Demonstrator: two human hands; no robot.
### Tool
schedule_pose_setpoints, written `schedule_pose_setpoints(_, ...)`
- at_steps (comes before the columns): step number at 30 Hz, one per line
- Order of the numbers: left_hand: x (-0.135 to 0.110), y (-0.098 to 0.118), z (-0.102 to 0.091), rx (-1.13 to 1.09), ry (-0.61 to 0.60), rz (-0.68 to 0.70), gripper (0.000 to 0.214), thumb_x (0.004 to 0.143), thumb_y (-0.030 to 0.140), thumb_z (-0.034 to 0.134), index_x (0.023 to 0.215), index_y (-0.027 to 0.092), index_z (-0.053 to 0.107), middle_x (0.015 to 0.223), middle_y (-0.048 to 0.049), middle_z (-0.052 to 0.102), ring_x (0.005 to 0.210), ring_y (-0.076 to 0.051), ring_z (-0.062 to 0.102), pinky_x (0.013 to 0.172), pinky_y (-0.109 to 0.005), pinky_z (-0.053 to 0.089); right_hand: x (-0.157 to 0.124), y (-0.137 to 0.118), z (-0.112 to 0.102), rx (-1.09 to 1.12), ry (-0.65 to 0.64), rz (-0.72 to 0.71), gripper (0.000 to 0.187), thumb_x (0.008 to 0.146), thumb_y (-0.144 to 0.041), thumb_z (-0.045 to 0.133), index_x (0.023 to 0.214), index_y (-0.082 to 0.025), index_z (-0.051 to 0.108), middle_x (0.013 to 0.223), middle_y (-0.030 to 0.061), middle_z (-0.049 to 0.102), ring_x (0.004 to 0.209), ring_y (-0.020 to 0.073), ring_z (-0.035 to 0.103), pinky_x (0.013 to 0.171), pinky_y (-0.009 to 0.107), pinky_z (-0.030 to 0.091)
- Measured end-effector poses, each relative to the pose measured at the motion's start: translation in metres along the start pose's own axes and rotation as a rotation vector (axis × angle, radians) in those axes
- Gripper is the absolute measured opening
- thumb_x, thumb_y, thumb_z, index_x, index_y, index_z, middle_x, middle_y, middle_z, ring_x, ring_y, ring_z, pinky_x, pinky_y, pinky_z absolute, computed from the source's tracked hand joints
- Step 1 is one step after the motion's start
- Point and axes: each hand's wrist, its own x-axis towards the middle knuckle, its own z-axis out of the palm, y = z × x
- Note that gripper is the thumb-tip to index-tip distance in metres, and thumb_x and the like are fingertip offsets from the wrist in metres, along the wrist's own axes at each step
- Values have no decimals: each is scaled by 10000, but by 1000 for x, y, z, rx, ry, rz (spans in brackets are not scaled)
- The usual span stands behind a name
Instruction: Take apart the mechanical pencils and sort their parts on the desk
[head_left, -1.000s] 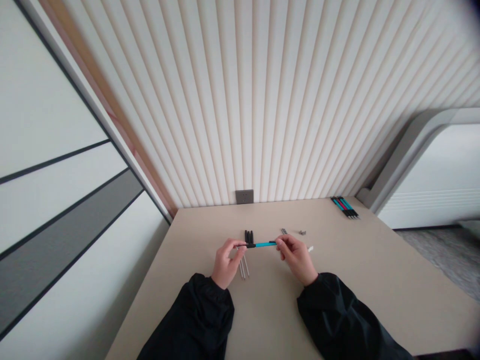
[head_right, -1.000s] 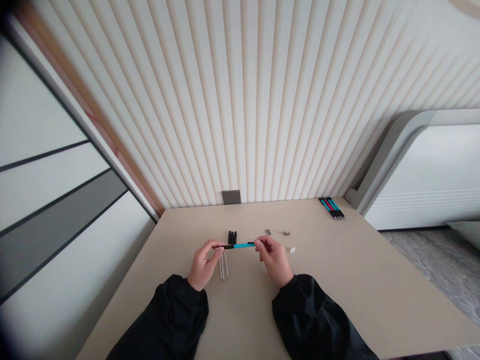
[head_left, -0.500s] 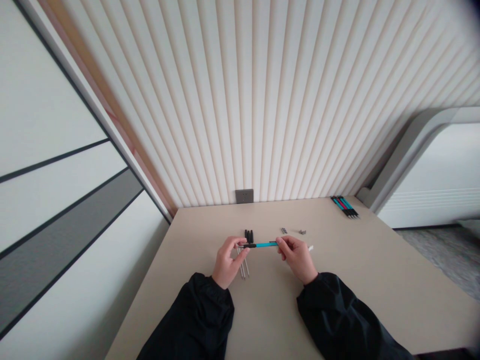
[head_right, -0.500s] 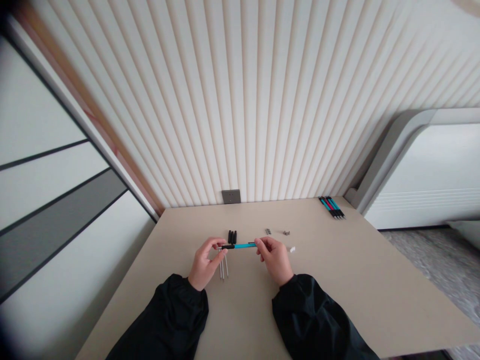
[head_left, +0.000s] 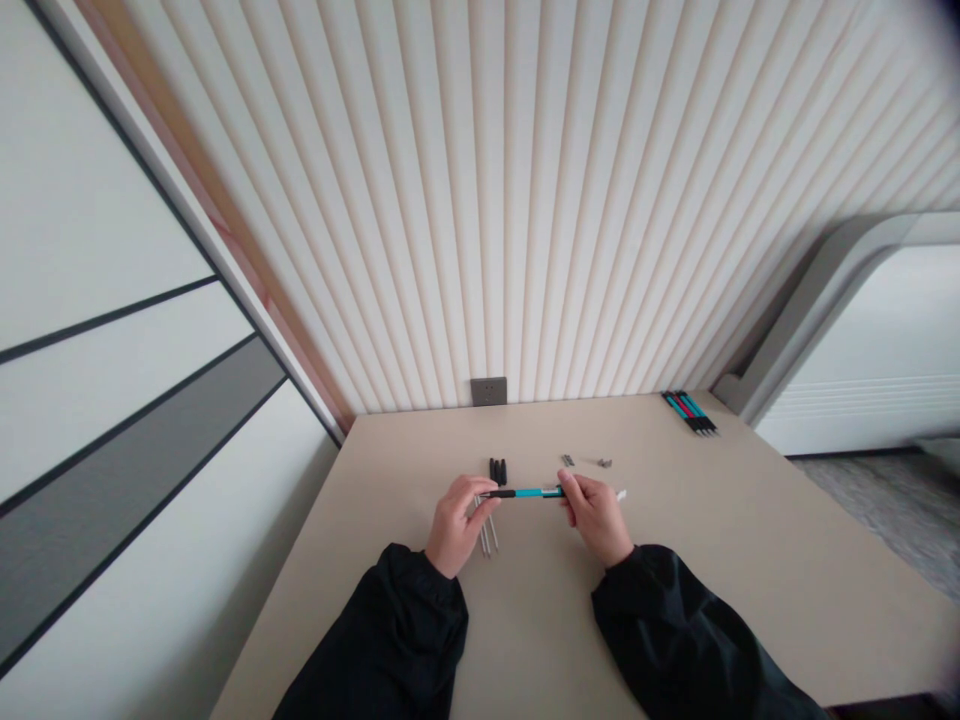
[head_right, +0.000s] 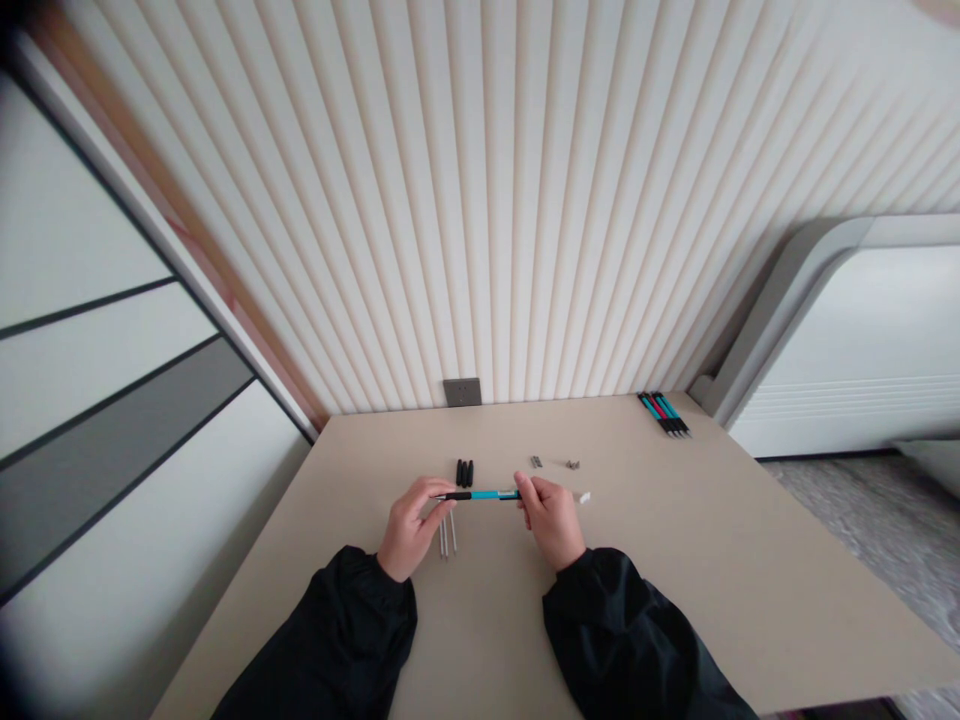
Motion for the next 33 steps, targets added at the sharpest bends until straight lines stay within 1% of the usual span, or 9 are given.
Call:
schedule_pose_setpoints(3,0,2,0,-18,-15,17,101,895,254,562,939,196,632,927,-75,663,919,-198,626,834,-353,507,0,2,1,38,15,40,607,854,-692,383,494,-212,470,375,-11,440,342,119,409,389,250,327)
schedule_pose_setpoints(5,0,2,0,-22,-6,8,87,889,258,572,904,198,633,901,-67,660,896,-195,630,817,-342,509,1,2,1,97,26,28,600,855,-690,381,552,-195,532,435,3,489,359,118,423,378,248,327)
schedule_pose_setpoints(8,0,2,-1,-25,16,-21,85,885,265,578,869,200,631,877,-54,656,869,-188,637,799,-327,509,2,0,1,203,-5,-44,508,848,-640,462,856,-166,643,586,12,567,424,118,464,394,239,352)
schedule_pose_setpoints(11,0,1,-2,-35,41,-51,93,890,271,568,874,199,624,896,-52,657,872,-183,639,801,-323,506,3,-1,1,242,-70,-99,452,835,-558,554,1042,-163,622,573,-18,533,471,121,480,433,234,377)
schedule_pose_setpoints(18,0,-1,-2,-36,63,-84,96,896,272,560,883,194,614,904,-44,657,869,-173,629,796,-306,498,4,4,3,248,-94,-64,402,790,-535,623,945,-167,661,618,-4,562,503,123,489,453,241,383)
schedule_pose_setpoints(23,-1,-2,-2,-33,34,-63,86,904,244,549,923,196,618,930,-49,656,897,-175,626,822,-311,493,3,3,0,136,-64,-57,453,841,-565,545,606,-179,578,482,-9,514,438,107,443,435,232,342)
schedule_pose_setpoints(25,-2,-2,0,-28,20,-23,87,901,233,554,944,197,621,939,-56,655,918,-183,624,836,-324,492,1,2,-1,98,-41,-33,508,870,-584,484,562,-184,541,414,-23,457,390,100,402,408,230,311)
schedule_pose_setpoints(30,-3,-4,2,-36,20,18,84,894,213,567,957,193,619,933,-60,653,911,-185,624,822,-331,498,0,1,0,154,-4,-20,539,895,-596,419,603,-169,568,442,-18,464,374,94,393,383,226,292)
schedule_pose_setpoints(33,-3,-5,2,-46,53,-14,66,891,212,570,934,190,615,929,-53,653,891,-178,627,806,-316,496,0,0,0,233,-40,-107,417,883,-543,494,931,-160,651,628,6,573,452,101,460,427,226,351)
